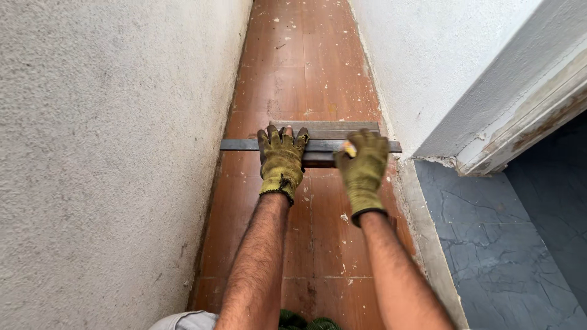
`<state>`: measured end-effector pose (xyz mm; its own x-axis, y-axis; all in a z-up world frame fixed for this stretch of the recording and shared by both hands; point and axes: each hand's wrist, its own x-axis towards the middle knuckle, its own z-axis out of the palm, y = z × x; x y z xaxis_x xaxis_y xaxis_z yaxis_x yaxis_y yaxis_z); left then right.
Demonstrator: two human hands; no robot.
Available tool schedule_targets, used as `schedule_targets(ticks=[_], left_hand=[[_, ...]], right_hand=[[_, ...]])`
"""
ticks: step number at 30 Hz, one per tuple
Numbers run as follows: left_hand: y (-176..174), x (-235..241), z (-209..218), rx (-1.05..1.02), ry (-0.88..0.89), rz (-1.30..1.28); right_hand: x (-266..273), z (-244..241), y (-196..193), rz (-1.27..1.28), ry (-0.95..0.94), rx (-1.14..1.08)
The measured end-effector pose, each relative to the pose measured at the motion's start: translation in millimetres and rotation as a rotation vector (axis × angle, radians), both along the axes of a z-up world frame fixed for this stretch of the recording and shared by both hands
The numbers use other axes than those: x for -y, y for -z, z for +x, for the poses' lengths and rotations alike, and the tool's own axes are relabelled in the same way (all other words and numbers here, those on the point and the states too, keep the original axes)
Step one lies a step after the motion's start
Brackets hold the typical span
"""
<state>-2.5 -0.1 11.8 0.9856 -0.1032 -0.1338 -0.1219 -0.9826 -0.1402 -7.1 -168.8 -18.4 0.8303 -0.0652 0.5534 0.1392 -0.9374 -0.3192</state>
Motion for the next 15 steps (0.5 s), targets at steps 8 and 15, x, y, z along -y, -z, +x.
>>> schedule_targets(ticks=[8,15], left_hand=[[-1,0,-3,-0.074,-0.007,-0.056],[0,-1,-4,-0.084,0.001,-0.052]], right_hand=[[1,-4,-5,-0.088,-0.073,-0.215],[29,4,-11,-0.169,-0.353,-0.138]])
